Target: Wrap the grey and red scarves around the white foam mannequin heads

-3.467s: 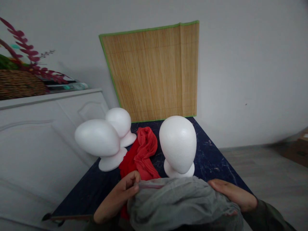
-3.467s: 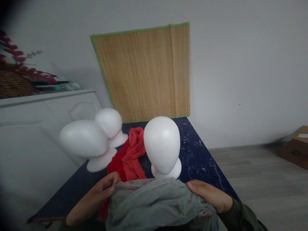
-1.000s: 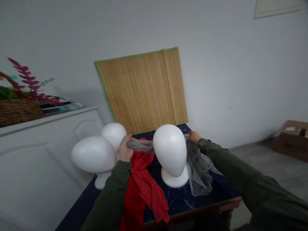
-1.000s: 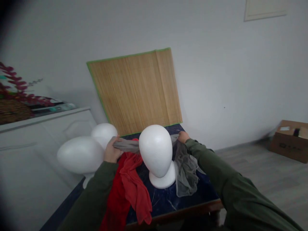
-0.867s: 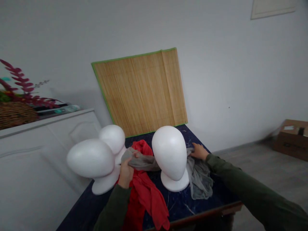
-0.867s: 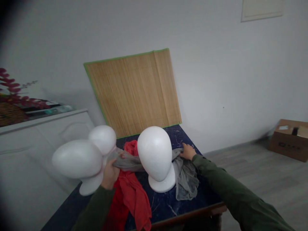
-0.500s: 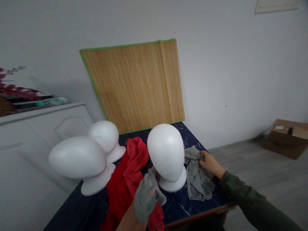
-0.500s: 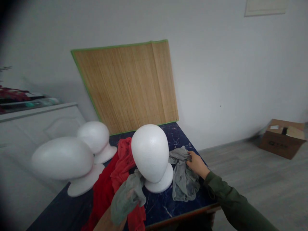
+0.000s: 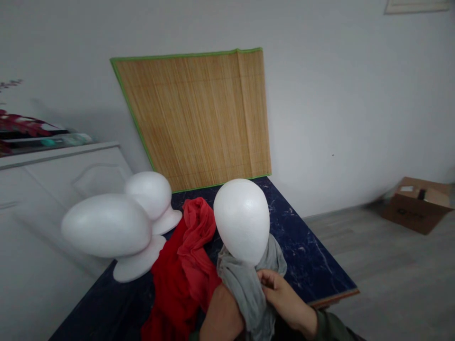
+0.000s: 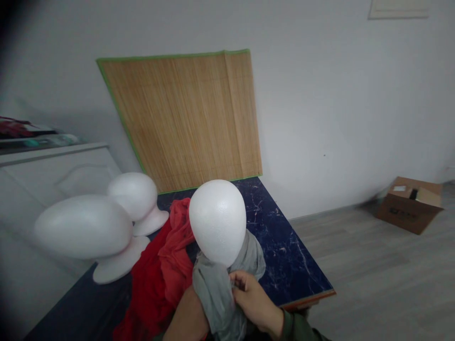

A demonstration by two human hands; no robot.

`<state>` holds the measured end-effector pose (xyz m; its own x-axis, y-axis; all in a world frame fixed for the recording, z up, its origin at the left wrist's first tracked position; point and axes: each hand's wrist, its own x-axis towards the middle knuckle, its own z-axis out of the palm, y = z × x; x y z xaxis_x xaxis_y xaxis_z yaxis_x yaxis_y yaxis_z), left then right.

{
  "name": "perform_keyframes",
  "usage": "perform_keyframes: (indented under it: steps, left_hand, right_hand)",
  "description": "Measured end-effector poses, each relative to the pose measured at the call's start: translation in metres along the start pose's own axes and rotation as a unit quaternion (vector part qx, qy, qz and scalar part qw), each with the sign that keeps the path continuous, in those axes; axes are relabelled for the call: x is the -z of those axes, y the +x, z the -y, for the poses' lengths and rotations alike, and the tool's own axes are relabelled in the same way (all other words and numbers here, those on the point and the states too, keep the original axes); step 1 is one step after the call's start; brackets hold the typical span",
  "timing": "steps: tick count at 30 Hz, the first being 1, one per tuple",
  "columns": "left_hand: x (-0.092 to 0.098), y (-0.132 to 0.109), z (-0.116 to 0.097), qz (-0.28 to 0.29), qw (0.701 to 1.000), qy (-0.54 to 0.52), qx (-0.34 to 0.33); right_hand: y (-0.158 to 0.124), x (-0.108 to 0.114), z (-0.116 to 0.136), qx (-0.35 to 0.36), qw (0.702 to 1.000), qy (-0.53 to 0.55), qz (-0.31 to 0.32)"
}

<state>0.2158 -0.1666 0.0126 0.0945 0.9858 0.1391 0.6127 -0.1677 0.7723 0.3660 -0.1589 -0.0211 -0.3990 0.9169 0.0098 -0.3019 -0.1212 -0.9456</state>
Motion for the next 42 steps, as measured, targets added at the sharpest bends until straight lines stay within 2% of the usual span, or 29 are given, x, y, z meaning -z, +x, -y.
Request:
perform_keyframes:
  steps: [3, 5, 7, 11, 15, 17, 22, 24, 27, 29, 30, 32, 36, 38, 42]
  left_hand:
    - [-0.001, -0.013, 0.002, 0.049, 0.998, 0.004, -0.05]
    - [-0.007, -0.019, 0.007, 0.065, 0.996, 0.01, -0.068]
    - [-0.014, -0.019, 0.014, 0.058, 0.996, -0.003, -0.064]
    - [-0.017, -0.007, 0.025, 0.015, 0.992, -0.124, -0.017]
    - [-0.007, 0.003, 0.033, 0.081, 0.95, -0.302, 0.028]
    - [-0.003, 0.004, 0.036, 0.089, 0.926, -0.363, 0.048]
    - [0.0, 0.007, 0.044, -0.002, 0.883, -0.46, 0.09]
    - [0.004, 0.011, 0.048, -0.042, 0.848, -0.518, 0.105]
    - [0.018, 0.02, 0.054, -0.123, 0.771, -0.605, 0.156]
    - [0.028, 0.025, 0.058, -0.173, 0.743, -0.612, 0.208]
    - [0.031, 0.027, 0.059, -0.186, 0.743, -0.601, 0.228]
    - [0.034, 0.027, 0.06, -0.182, 0.765, -0.567, 0.245]
    - [0.023, 0.024, 0.055, -0.08, 0.814, -0.526, 0.234]
    - [0.015, 0.021, 0.05, -0.052, 0.844, -0.491, 0.21]
    - [0.004, 0.015, 0.04, -0.059, 0.912, -0.379, 0.145]
  right_hand:
    - [-0.004, -0.005, 0.007, -0.007, 0.997, 0.061, 0.048]
    - [-0.006, -0.006, 0.01, 0.017, 0.994, 0.03, 0.103]
    - [-0.006, -0.007, 0.009, 0.044, 0.99, -0.03, 0.127]
    - [-0.002, -0.002, 0.006, 0.048, 0.997, -0.01, 0.067]
    - [-0.004, 0.015, 0.013, 0.028, 0.999, -0.034, 0.0]
    - [-0.006, 0.024, 0.016, 0.024, 0.998, -0.052, -0.032]
    - [-0.005, 0.044, 0.013, -0.004, 0.993, -0.017, -0.121]
    - [-0.002, 0.054, 0.011, -0.002, 0.989, -0.003, -0.148]
    - [0.006, 0.071, 0.011, 0.025, 0.983, -0.002, -0.182]
    - [0.012, 0.082, 0.013, 0.038, 0.977, -0.03, -0.209]
    - [0.016, 0.085, 0.013, 0.04, 0.973, -0.054, -0.221]
    - [0.024, 0.087, 0.014, 0.045, 0.964, -0.12, -0.231]
    - [0.041, 0.072, 0.01, 0.058, 0.953, -0.203, -0.215]
    - [0.047, 0.063, 0.006, 0.062, 0.955, -0.192, -0.216]
    - [0.056, 0.052, -0.001, 0.058, 0.959, -0.096, -0.258]
